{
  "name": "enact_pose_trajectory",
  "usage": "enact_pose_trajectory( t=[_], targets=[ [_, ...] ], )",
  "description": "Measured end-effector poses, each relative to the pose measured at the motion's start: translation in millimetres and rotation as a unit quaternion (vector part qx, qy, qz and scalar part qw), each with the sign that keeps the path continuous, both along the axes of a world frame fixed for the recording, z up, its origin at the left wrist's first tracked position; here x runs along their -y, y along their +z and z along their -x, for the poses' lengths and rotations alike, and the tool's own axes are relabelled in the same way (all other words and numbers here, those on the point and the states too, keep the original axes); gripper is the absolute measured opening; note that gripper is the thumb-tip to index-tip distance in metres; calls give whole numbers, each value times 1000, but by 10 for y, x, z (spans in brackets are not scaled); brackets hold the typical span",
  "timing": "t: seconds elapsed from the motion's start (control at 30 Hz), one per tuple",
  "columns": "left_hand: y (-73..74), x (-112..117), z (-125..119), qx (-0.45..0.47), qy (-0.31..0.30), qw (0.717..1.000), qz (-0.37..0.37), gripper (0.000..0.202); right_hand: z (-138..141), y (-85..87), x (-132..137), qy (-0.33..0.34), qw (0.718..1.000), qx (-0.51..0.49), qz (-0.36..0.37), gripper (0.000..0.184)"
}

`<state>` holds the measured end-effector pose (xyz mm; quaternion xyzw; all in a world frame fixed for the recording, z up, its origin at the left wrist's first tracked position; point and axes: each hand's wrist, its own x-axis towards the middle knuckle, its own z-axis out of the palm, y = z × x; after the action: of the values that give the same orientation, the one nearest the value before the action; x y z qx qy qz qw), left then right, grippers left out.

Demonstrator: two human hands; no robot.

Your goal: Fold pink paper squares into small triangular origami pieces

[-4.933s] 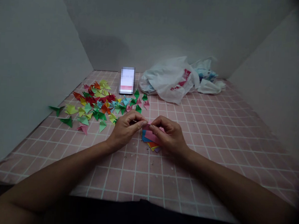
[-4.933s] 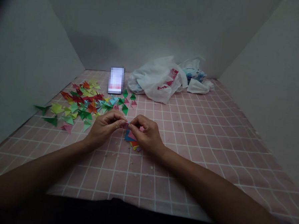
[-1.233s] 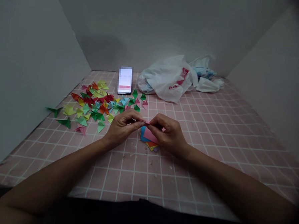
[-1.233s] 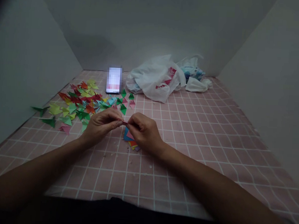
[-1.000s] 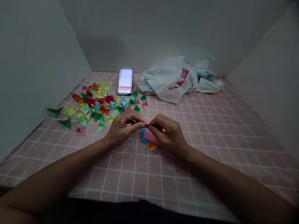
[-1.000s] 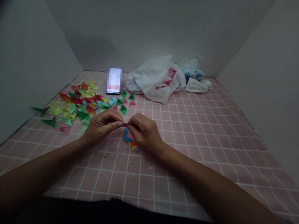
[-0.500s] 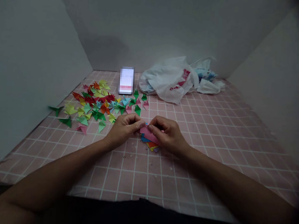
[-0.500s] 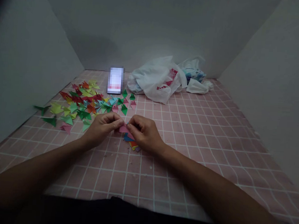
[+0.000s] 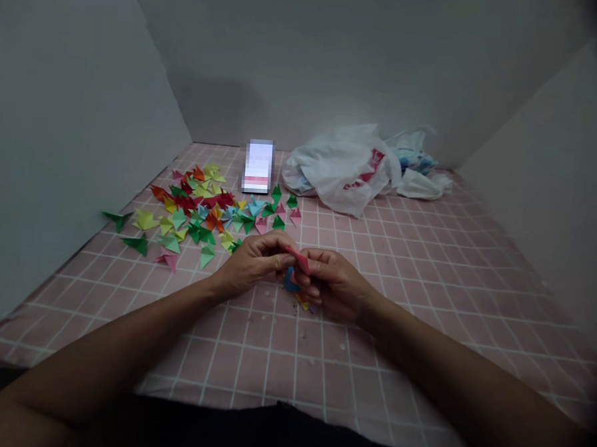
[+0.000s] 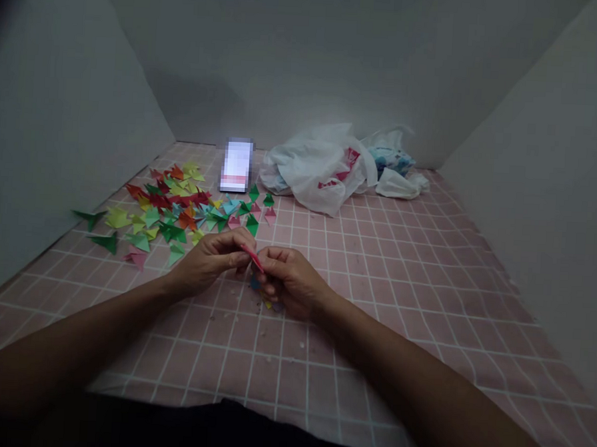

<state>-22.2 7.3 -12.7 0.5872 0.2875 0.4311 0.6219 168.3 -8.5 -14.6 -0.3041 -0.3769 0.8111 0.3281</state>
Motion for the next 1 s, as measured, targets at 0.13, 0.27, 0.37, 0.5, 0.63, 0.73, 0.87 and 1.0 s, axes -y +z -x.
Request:
enact_pose_trajectory(
  t=[0.13, 0.27, 0.37, 0.5, 0.63, 0.73, 0.87, 1.0],
  targets=[
    [-3, -15, 2, -28, 33, 999, 30, 20, -20, -1, -6, -99, 985, 71, -119, 32],
    [-27, -7, -17, -46, 37, 994, 89, 21, -56, 40, -49, -144, 959, 133, -207, 25],
    [-38, 8, -34, -48, 43, 993, 104, 21, -63, 30, -67, -143, 957, 146, -205, 21],
    [-56, 25, -50, -60, 33, 990, 125, 22, -50, -35, -63, -157, 950, 166, -213, 19],
    [-66, 48, -76, -38, 27, 991, 127, 25, -55, -88, -55, -151, 934, 194, -260, 17],
    [-47, 75, -97, -16, 26, 991, 129, 27, -72, -102, -54, -148, 905, 245, -315, 13],
    [-1, 112, -109, -16, 28, 990, 139, 26, -69, -95, -34, -168, 827, 317, -433, 10],
    [22, 127, -117, -44, 42, 988, 144, 27, -43, -94, 2, -174, 766, 334, -521, 13]
  ],
)
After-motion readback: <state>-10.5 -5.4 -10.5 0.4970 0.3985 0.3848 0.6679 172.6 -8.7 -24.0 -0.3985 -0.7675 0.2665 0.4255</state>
